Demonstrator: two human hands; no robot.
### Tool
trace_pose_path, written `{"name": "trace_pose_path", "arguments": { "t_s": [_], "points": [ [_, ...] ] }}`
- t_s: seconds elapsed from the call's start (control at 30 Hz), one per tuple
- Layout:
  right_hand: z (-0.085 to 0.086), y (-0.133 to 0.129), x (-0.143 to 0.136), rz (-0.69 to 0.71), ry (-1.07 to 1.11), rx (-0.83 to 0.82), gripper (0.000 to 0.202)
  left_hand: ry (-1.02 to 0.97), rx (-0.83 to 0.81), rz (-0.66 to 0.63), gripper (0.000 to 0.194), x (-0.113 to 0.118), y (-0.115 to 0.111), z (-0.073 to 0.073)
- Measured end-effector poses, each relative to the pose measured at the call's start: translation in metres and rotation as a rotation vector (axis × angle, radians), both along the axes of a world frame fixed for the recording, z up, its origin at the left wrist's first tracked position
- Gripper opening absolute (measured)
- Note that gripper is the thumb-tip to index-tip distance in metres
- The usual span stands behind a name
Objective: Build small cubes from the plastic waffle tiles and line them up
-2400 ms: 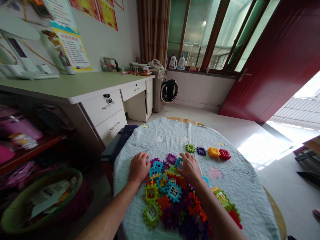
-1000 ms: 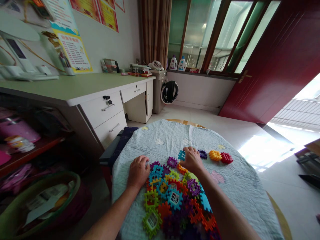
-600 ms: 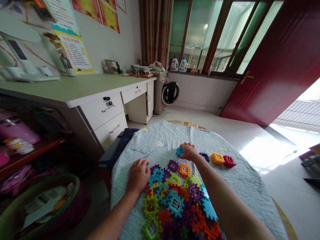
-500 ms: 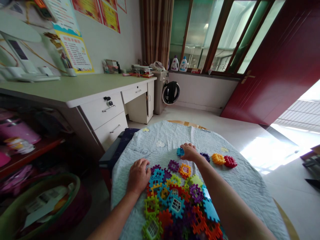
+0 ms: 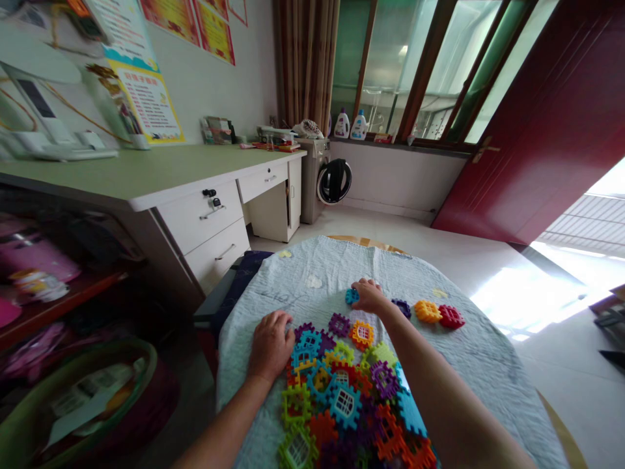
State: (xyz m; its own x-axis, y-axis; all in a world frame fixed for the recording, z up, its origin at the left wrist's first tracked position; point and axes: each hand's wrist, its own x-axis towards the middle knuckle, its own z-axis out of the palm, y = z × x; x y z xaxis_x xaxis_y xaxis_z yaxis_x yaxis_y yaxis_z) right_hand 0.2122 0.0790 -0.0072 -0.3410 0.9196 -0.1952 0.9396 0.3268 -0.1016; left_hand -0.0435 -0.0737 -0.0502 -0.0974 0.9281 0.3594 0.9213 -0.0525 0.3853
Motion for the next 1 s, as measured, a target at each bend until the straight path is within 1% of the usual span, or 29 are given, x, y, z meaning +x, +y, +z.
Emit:
{"name": "trace_pose_path", "arguments": {
  "t_s": [0.4,0.63,0.73,0.8,0.9,1.0],
  "points": [
    [-0.003,0.003,-0.002,0.000,0.015,-0.012,0.050,-0.014,-0.016,-0.005,0.018,0.000,0.000,0.001],
    [-0.006,0.003,-0.001,-0.024,0.097,-0.004,0.052,-0.022,-0.008,-0.011,0.019,0.000,0.000,0.000],
    [-0.003,0.006,0.008,-0.051,0.185,0.015,0.061,-0.021,-0.012,-0.012,0.019,0.000,0.000,0.000],
    [0.002,0.010,0.019,-0.082,0.262,0.048,0.063,-0.018,-0.017,-0.008,0.020,0.000,0.000,0.000],
    [0.010,0.014,0.036,-0.129,0.366,0.105,0.056,-0.008,-0.013,-0.004,0.019,0.000,0.001,0.000],
    [0.015,0.012,0.046,-0.145,0.424,0.137,0.050,0.006,0.002,-0.008,0.019,-0.001,0.001,-0.001]
  ]
}}
